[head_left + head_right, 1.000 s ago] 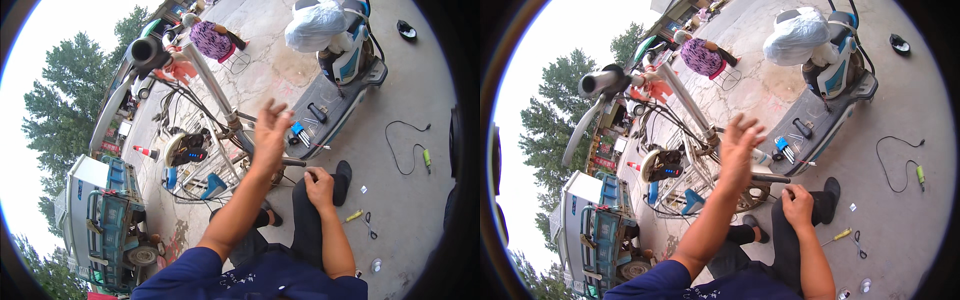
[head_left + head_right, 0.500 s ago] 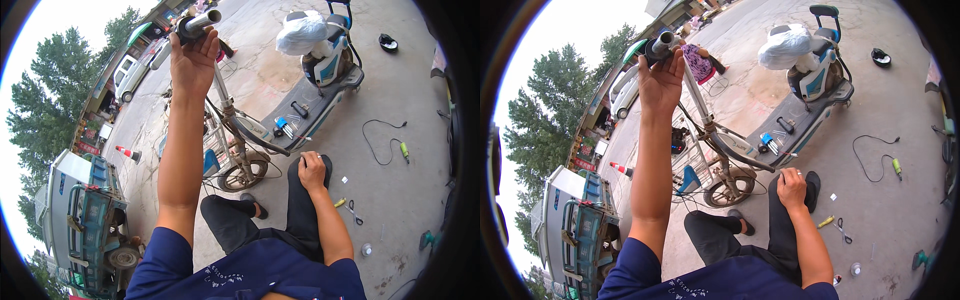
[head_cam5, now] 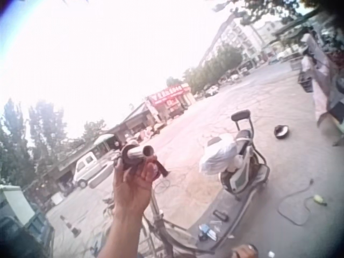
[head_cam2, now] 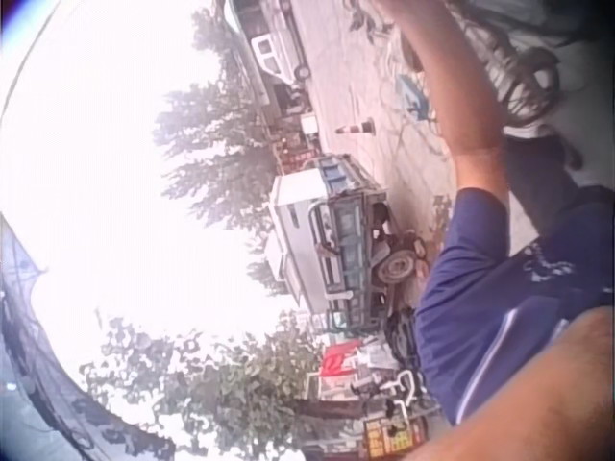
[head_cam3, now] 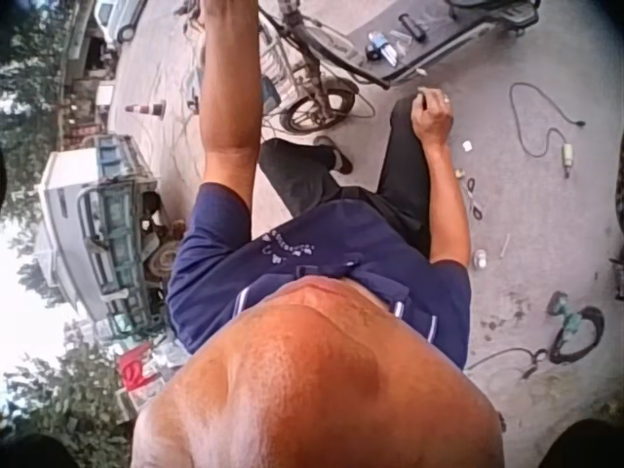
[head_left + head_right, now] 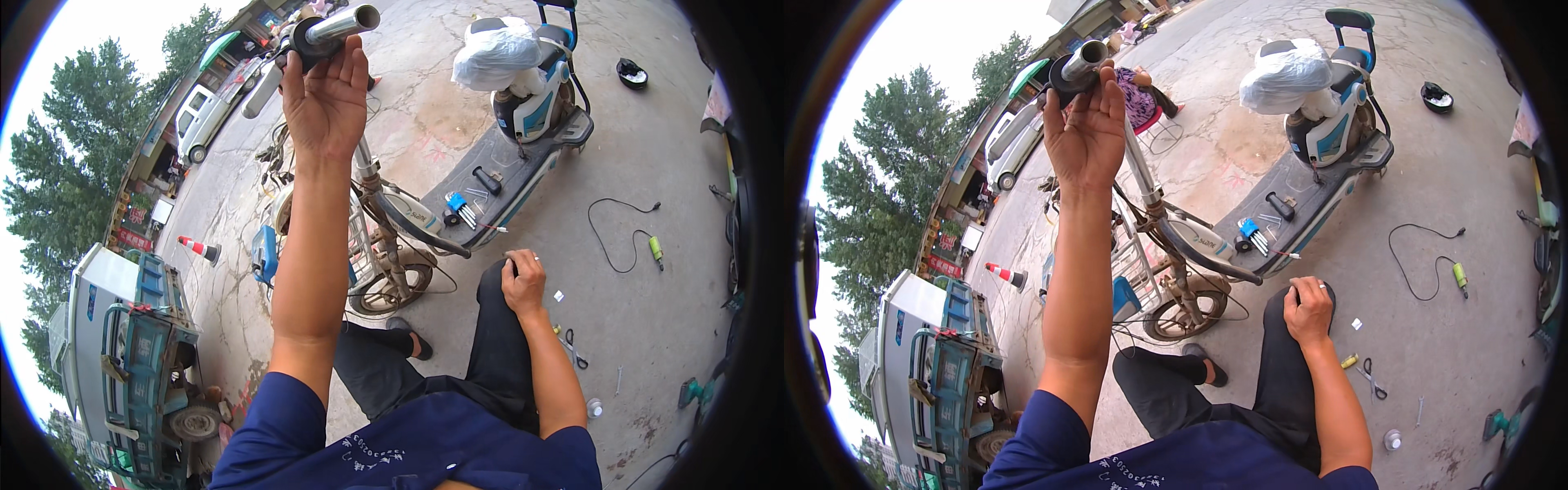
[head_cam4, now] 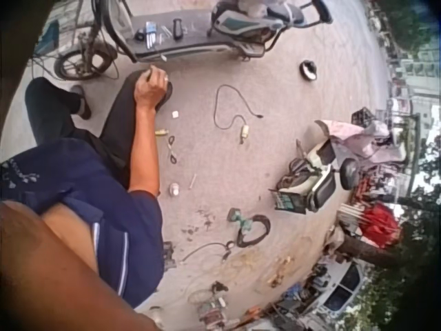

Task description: The person works on the handlebar of an electric scooter, using an Allen key to loosen and remove the right handle grip and brake lever. They then use a screwdriver to adjust components within the handlebar stem before reattaching the grip and lever.

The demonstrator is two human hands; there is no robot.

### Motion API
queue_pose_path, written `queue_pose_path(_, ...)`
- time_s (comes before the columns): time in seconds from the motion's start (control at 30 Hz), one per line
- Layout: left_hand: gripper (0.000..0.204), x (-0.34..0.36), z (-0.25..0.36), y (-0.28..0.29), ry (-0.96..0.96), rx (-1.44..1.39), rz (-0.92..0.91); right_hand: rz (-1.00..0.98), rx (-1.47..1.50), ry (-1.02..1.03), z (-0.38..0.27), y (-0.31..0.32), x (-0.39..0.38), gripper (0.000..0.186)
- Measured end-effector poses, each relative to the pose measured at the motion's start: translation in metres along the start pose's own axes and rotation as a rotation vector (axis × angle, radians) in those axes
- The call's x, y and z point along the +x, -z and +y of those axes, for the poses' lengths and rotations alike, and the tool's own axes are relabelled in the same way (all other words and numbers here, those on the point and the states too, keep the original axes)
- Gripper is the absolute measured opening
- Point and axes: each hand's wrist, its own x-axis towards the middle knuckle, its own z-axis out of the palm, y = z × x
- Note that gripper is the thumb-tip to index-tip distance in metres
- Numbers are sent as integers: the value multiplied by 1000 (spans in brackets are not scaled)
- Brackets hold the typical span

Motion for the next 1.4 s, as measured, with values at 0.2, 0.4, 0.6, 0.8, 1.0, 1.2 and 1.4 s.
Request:
queue_pose_path(0.2, 61, 4, -10, 3, 9, -112, -39, -9, 12, -9, 1, 0, 2, 14)
queue_pose_path(0.4, 62, 5, -17, 7, 6, -222, -105, -24, -14, -12, 1, 3, 4, 14)
queue_pose_path(0.6, 62, 9, -17, 9, 3, -234, -43, -33, -32, 2, 3, 8, 4, 15)
queue_pose_path(0.8, 61, 4, -21, 1, -23, -198, -26, -33, -73, 7, 10, 14, 6, 14)
queue_pose_path(1.0, 47, 6, -28, 16, -18, -297, -204, -43, -177, 80, 3, 25, 6, 13)
queue_pose_path(1.2, 51, 13, -37, 27, -28, -333, -230, -51, -280, 137, 0, 32, 9, 12)
queue_pose_path(1.4, 55, 14, -36, 39, -40, -300, -122, -37, -297, 125, 6, 30, 10, 12)
